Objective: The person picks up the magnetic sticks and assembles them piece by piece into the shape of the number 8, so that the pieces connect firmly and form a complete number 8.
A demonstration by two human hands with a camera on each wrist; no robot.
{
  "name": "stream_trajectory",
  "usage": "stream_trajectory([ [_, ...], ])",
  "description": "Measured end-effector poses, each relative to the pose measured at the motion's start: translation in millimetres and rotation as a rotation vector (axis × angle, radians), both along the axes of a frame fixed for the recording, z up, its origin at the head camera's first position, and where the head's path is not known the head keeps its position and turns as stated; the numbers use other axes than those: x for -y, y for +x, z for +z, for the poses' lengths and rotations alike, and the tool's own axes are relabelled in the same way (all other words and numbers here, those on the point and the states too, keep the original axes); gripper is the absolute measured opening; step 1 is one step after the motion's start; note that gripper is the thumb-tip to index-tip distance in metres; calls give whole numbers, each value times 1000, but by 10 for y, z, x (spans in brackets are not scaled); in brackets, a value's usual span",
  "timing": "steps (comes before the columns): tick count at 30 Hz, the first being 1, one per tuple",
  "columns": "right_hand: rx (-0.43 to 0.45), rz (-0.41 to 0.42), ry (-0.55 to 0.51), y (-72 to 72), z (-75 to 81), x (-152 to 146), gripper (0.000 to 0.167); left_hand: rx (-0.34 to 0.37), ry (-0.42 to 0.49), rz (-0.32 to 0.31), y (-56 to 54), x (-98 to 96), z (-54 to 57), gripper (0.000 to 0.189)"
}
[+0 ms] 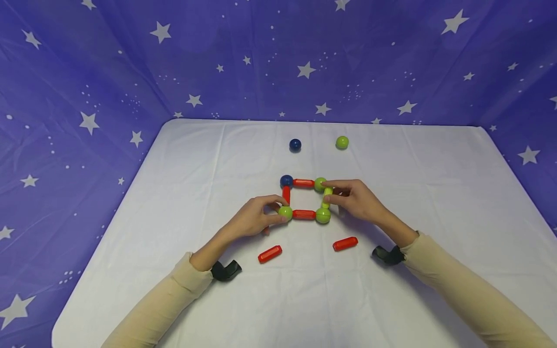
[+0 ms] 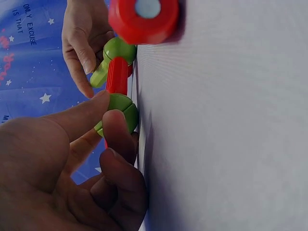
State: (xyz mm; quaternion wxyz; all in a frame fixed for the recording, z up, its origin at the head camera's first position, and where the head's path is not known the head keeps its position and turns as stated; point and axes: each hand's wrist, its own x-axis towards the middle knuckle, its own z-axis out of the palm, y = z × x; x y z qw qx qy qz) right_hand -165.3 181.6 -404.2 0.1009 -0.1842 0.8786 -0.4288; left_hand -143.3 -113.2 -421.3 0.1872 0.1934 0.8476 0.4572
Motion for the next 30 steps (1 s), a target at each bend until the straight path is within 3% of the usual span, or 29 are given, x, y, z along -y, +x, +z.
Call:
stream_trajectory([
  [11,24,5,19,68,28,-69,36,4,1,7,2,2,-8,31],
  [30,60,43,57,64,-3,5,31,1,17,-5,1,10,-14,31],
])
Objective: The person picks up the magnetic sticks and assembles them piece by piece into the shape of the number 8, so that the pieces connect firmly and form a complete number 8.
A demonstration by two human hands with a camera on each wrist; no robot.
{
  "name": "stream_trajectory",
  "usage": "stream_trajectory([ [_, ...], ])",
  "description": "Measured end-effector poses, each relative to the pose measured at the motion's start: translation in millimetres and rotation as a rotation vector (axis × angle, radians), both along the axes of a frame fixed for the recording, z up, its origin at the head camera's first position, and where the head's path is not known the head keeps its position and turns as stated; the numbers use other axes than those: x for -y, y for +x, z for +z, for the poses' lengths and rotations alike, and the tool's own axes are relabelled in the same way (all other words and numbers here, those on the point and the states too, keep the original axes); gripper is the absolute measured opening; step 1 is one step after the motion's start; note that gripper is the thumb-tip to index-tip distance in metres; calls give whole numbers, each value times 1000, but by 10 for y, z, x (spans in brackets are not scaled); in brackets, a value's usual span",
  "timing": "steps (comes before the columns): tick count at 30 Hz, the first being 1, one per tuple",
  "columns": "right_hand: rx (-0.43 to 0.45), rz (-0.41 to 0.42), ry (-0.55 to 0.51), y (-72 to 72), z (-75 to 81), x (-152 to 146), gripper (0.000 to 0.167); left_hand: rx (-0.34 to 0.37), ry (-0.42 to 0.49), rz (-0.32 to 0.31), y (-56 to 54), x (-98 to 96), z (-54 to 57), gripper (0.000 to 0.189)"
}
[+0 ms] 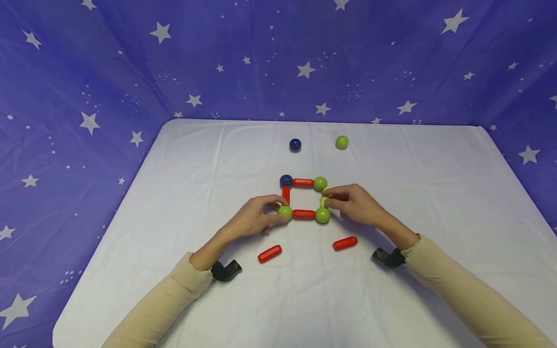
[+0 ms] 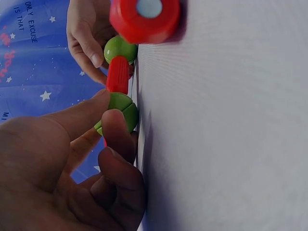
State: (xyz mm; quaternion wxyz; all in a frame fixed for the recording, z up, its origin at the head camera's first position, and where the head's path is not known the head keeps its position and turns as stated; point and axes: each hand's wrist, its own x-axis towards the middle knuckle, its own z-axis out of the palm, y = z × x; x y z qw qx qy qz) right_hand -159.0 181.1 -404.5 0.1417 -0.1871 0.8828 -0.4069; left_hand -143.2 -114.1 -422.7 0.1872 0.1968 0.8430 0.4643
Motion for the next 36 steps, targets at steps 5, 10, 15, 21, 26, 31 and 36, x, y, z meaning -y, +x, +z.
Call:
stream_trajectory([
  [5,15,21,-4,-3,-28,-15,32,-2,-10,4,-3,-3,-5,31],
  [10,5,44,1,-10,-50,5,31,-6,-7,2,-5,-8,-2,30],
  [15,0,48,5,-9,-50,30,32,-4,-10,8,2,-13,5,31],
  [21,-3,40,24,-16,-57,60,33,-11,-13,10,3,-11,5,31],
  [26,-5,29,43,-26,-56,80,35,-8,-9,14,-1,-17,2,31],
  [31,5,25,59,-27,-27,102,37,-8,-9,14,-2,-24,6,31],
  [36,11,24,62,-20,-8,111,39,-9,-15,15,3,-32,15,31],
])
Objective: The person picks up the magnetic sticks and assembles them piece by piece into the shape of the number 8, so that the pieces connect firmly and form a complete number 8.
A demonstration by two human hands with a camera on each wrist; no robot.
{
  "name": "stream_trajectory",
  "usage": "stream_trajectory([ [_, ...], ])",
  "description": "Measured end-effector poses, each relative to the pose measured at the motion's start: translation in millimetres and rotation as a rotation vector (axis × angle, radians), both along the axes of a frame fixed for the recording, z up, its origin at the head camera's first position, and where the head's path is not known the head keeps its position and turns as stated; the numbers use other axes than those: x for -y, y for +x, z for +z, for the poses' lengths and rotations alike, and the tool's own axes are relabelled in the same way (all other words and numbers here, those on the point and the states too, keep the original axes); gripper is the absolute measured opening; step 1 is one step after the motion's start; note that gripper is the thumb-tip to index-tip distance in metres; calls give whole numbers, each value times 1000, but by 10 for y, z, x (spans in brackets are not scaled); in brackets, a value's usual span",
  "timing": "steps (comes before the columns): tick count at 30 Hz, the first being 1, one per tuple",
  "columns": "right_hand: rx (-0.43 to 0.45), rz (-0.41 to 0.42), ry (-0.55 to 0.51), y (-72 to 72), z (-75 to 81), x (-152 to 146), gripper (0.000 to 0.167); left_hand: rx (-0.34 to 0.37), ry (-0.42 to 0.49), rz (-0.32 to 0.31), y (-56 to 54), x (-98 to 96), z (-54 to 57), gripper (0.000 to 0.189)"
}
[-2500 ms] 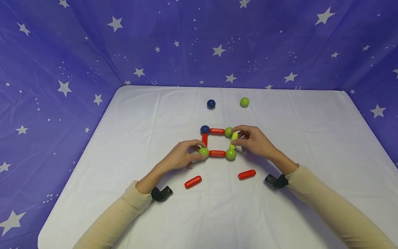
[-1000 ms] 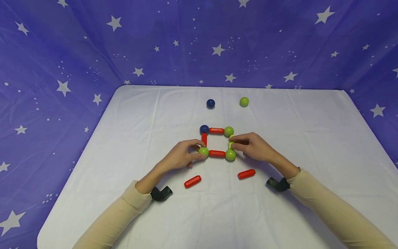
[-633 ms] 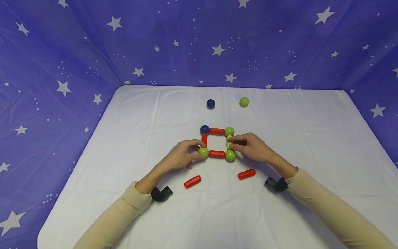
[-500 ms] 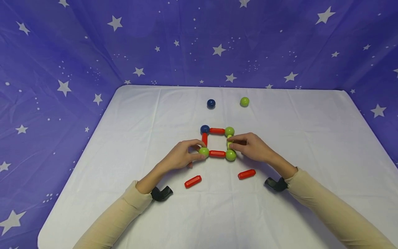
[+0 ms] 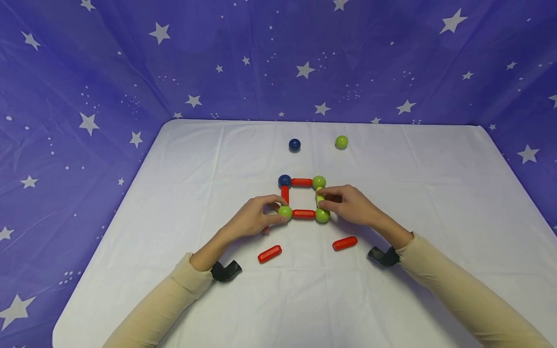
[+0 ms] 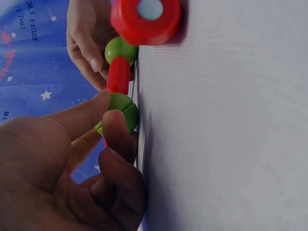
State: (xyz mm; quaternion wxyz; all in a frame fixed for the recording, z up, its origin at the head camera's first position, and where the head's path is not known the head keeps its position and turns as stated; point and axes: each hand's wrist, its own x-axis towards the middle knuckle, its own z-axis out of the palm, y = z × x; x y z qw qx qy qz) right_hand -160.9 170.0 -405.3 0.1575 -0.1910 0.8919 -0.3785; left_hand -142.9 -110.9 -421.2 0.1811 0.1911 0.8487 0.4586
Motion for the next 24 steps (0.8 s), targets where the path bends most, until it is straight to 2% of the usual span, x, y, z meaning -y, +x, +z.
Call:
stream_trajectory([
  [24,12,-13,-36,20,-4,-7,36,24,-4,41,13,-17,19,31],
])
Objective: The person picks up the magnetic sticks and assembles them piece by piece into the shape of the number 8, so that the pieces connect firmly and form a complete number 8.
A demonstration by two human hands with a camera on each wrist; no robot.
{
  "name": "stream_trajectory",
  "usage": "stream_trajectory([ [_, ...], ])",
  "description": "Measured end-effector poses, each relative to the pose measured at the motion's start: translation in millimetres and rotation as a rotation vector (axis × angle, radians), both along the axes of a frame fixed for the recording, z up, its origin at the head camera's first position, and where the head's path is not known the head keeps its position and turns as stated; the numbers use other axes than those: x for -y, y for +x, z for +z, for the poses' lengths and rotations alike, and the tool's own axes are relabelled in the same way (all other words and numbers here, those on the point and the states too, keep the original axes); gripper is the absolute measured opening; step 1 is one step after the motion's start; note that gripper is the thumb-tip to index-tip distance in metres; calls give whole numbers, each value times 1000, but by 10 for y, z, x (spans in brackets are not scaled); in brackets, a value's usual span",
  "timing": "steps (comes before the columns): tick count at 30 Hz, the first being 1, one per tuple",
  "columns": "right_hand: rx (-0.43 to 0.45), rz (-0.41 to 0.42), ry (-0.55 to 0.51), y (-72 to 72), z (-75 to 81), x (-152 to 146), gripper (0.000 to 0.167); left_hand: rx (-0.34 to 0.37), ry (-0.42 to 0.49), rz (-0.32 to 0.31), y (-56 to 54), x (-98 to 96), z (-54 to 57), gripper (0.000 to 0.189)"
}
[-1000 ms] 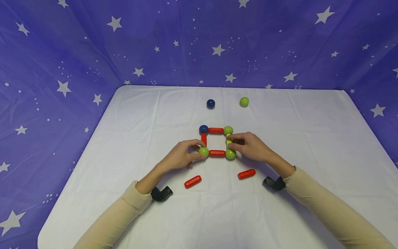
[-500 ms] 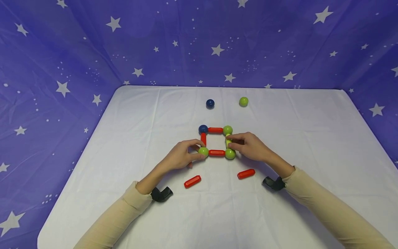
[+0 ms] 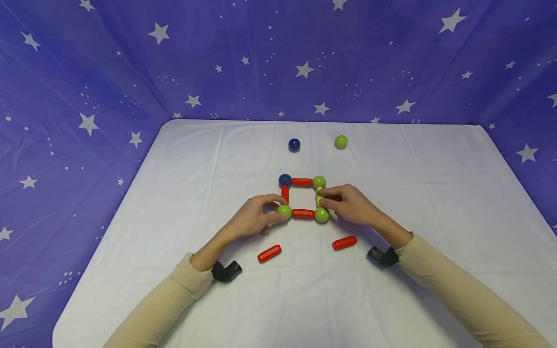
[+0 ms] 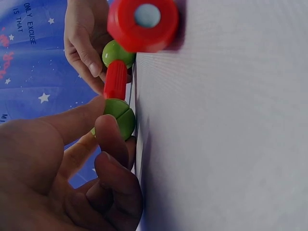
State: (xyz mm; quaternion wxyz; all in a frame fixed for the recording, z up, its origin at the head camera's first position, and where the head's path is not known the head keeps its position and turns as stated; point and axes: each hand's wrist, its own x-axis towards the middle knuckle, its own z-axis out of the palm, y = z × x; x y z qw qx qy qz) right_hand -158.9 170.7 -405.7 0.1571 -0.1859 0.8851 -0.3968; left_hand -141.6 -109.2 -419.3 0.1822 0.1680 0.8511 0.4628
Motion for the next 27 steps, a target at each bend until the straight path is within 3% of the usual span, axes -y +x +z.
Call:
stream_trajectory([
  [17,-24,23,25,19,8,-19,34,-60,-20,1,7,-2,-6,29],
  [27,-121,54,55,179,102,-59,39,-93,-24,0,11,15,-22,30],
])
